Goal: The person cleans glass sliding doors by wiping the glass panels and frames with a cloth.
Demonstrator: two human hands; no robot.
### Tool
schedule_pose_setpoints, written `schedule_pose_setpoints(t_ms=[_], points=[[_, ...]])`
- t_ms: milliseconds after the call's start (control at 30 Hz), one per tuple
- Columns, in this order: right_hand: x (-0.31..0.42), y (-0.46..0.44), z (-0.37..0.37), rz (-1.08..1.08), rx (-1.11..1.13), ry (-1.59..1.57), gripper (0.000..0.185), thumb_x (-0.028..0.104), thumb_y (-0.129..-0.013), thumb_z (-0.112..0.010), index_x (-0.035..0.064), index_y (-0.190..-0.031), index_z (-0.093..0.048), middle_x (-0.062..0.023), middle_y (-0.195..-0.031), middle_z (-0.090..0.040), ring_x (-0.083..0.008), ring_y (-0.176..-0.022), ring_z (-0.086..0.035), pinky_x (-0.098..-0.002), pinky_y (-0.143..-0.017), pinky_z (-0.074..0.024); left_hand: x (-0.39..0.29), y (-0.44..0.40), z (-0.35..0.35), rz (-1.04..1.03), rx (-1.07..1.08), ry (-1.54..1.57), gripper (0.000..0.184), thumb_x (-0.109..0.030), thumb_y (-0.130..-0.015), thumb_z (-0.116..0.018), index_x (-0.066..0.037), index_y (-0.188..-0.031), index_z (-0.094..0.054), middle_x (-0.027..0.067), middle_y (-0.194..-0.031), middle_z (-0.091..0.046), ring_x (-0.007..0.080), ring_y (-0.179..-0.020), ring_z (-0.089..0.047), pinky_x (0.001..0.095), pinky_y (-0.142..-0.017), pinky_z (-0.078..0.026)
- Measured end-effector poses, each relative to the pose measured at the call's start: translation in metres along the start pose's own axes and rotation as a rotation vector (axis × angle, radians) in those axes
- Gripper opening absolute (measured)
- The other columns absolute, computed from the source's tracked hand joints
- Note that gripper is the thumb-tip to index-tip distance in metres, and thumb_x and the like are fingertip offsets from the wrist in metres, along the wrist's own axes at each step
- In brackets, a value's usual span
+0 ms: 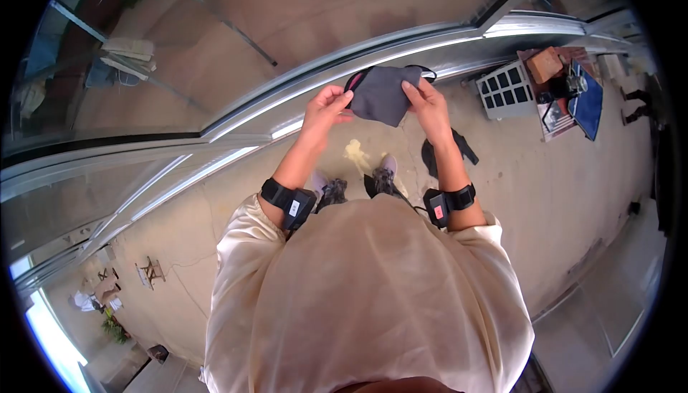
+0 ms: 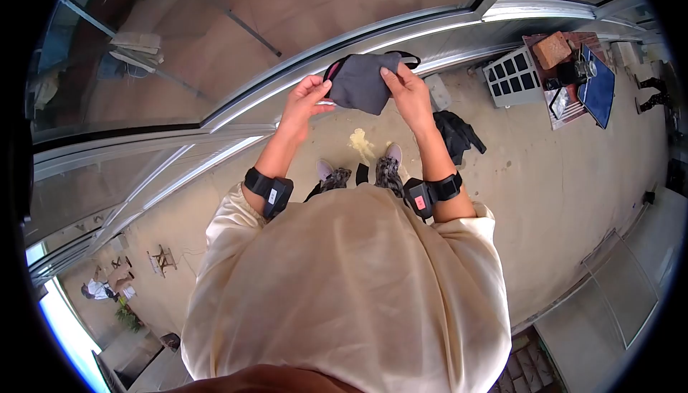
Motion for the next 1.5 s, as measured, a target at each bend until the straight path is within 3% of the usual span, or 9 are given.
schedule_pose_setpoints(t_ms=[67, 167, 367, 533, 733, 867, 1033, 1167, 1500], points=[[-0.029, -0.004, 0.029, -0.045, -0.072, 0.483, 0.031, 0.029, -0.091, -0.06, -0.0012, -0.098, -0.06, -0.0099, -0.078, -0.064, -0.0156, -0.07, -0.059, -0.0329, -0.065, -0.0484, 0.03, -0.02, 0.002, -0.097, -0.002, -0.282, 0.036, -0.027, -0.09, -0.062, -0.008, -0.118, -0.05, 0.007, -0.118, -0.057, 0.0173, -0.094, -0.061, 0.0304, -0.076, -0.051], [-0.045, 0.005, 0.033, 0.02, -0.227, 0.286, 0.035, 0.028, -0.086, -0.065, -0.001, -0.103, -0.055, -0.0105, -0.076, -0.061, -0.0157, -0.068, -0.056, -0.0298, -0.065, -0.0465, 0.017, -0.015, -0.016, -0.335, -0.067, -0.612, 0.047, -0.03, -0.091, -0.061, -0.008, -0.129, -0.045, 0.0098, -0.131, -0.05, 0.0218, -0.11, -0.057, 0.0337, -0.09, -0.045], [0.008, 0.027, -0.012, 0.195, 0.084, 0.409, 0.048, 0.019, -0.088, -0.063, 0.0015, -0.129, -0.046, -0.018, -0.103, -0.064, -0.0227, -0.087, -0.064, -0.033, -0.074, -0.0504, 0.001, -0.007, -0.079, -0.155, 0.356, 0.021, 0.061, -0.032, -0.091, -0.061, -0.008, -0.14, -0.033, 0.0097, -0.131, -0.049, 0.0192, -0.119, -0.05, 0.0332, -0.098, -0.041], [0.065, 0.048, 0.013, 0.039, 0.525, -0.229, 0.038, 0.01, -0.097, -0.049, 0.0042, -0.134, -0.047, -0.0128, -0.12, -0.061, -0.0209, -0.1, -0.064, -0.0275, -0.078, -0.0518, -0.034, -0.005, -0.063, 0.01, 0.267, 0.526, 0.042, -0.033, -0.093, -0.057, -0.002, -0.121, -0.054, 0.0107, -0.115, -0.061, 0.0188, -0.102, -0.062, 0.033, -0.087, -0.052], [0.043, 0.022, 0.11, 0.056, 0.021, -0.178, 0.032, 0.017, -0.094, -0.055, 0.0032, -0.123, -0.055, -0.0079, -0.109, -0.065, -0.0135, -0.087, -0.064, -0.0241, -0.072, -0.0487, -0.249, 0.122, -0.043, -1.403, -0.337, 0.182, 0.054, -0.033, -0.092, -0.06, -0.002, -0.132, -0.044, 0.0084, -0.129, -0.05, 0.0189, -0.113, -0.051, 0.0334, -0.097, -0.041], [0.001, 0.022, 0.131, -0.024, -0.034, -0.125, 0.033, 0.016, -0.093, -0.056, 0.0025, -0.123, -0.054, -0.0072, -0.108, -0.065, -0.0125, -0.087, -0.063, -0.0227, -0.071, -0.0482, -0.367, 0.142, -0.09, -2.099, -1.087, -1.089, 0.051, -0.028, -0.086, -0.069, -0.002, -0.127, -0.051, 0.0192, -0.133, -0.048, 0.0307, -0.127, -0.043, 0.0355, -0.102, -0.033], [-0.026, 0.038, 0.132, -0.103, -0.035, -0.145, 0.032, 0.017, -0.094, -0.053, 0.0022, -0.123, -0.054, -0.007, -0.108, -0.065, -0.0122, -0.086, -0.063, -0.0221, -0.07, -0.0469, -0.398, 0.087, -0.121, -1.879, -1.356, -1.888, 0.057, -0.02, -0.081, -0.059, -0.011, -0.135, -0.046, 0.0108, -0.149, -0.031, 0.0347, -0.138, -0.025, 0.0541, -0.108, -0.019], [-0.049, 0.041, 0.145, -0.156, -0.068, -0.119, 0.031, 0.018, -0.094, -0.054, 0.003, -0.122, -0.055, -0.0057, -0.106, -0.066, -0.0114, -0.086, -0.063, -0.0221, -0.07, -0.0473, -0.318, 0.034, -0.116, -1.667, -0.892, -2.076, 0.078, -0.025, -0.065, -0.074, -0.026, -0.137, -0.044, 0.0002, -0.146, -0.038, 0.0275, -0.134, -0.033, 0.0576, -0.1, -0.026], [-0.086, 0.033, 0.14, -0.228, -0.013, -0.007, 0.027, 0.015, -0.093, -0.054, 0.003, -0.117, -0.058, -0.005, -0.101, -0.067, -0.0117, -0.083, -0.065, -0.0219, -0.066, -0.0477, -0.078, -0.074, -0.029, -1.243, 0.063, -2.616, 0.079, -0.009, -0.079, -0.049, -0.008, -0.15, -0.013, -0.0051, -0.156, -0.016, 0.0053, -0.097, -0.046, 0.0193, -0.08, -0.035]])
Point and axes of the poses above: each hand's wrist, its own y-axis away from the middle knuckle, its own z-axis out of the back of the hand, x = y × z, the point moved 4 cm from there along -y, towards the middle knuckle
